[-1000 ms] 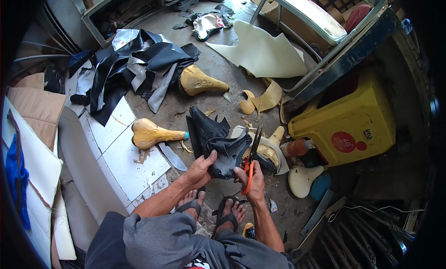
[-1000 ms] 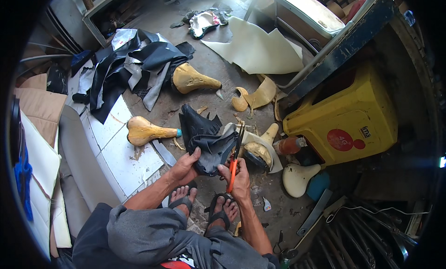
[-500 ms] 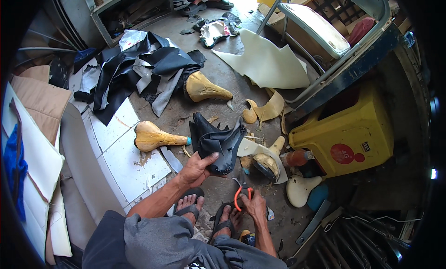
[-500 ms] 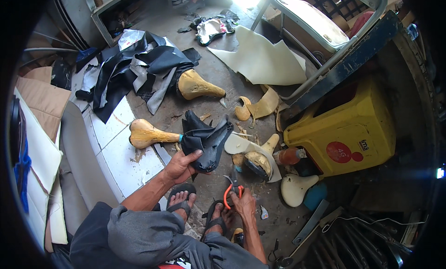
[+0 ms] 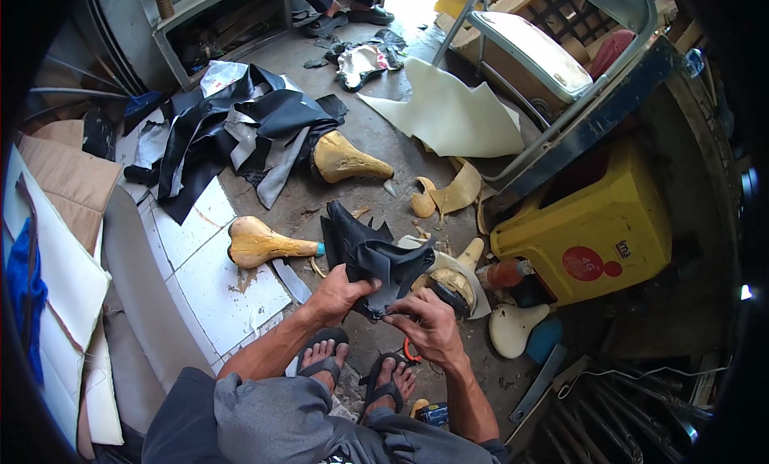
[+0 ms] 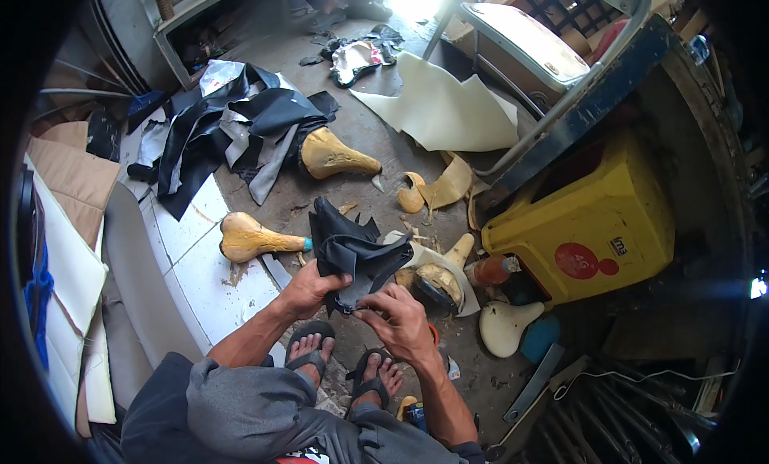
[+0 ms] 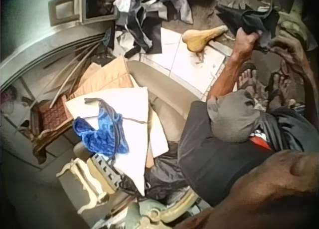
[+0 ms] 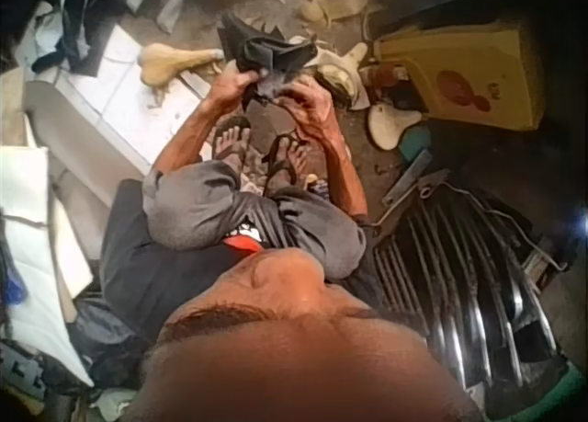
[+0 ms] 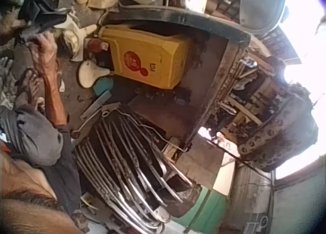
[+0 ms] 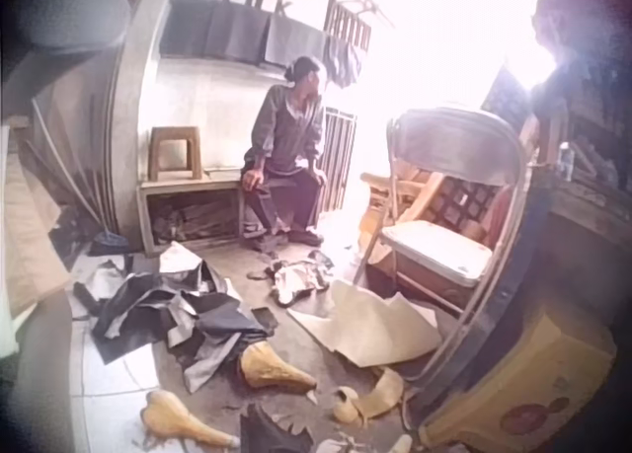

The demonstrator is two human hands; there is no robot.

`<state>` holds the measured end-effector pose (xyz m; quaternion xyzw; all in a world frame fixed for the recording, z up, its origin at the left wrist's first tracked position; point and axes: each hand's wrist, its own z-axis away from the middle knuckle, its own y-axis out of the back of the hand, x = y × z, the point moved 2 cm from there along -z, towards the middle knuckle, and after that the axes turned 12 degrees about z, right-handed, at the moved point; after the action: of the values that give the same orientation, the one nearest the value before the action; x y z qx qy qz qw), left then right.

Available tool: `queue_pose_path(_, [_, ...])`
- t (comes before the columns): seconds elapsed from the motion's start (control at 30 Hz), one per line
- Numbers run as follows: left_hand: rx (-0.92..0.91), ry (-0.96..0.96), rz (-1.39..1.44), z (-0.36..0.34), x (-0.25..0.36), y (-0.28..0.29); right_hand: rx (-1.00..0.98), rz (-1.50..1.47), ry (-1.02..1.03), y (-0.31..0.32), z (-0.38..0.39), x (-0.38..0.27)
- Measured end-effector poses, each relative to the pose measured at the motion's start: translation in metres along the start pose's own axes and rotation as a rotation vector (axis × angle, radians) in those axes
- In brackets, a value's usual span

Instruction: The person fits a new black cover over a bicycle seat, using shears to trim the excess material around the edges and pressing the fabric into place by hand.

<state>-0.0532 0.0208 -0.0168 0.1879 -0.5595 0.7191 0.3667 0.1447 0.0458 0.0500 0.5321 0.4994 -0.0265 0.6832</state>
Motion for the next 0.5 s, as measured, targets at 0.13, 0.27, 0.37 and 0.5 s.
queue_pose_path(0.13, [0.0,0.13,-0.049,0.005,0.008,-0.011,0.146,-0.646,-0.348,-0.033,0.034,0.017])
queue_pose_path(0.27, [-0.088,0.143,-0.282,0.004,0.008,-0.011,0.232,-0.325,-0.275,-0.038,0.035,0.015])
queue_pose_path(0.37, [-0.03,0.185,-0.137,0.004,0.006,-0.014,0.239,-0.282,-0.285,-0.035,0.035,0.011])
queue_pose_path(0.5, [0.002,0.261,0.018,0.003,0.0,-0.016,0.334,-0.293,-0.292,-0.033,0.035,0.005])
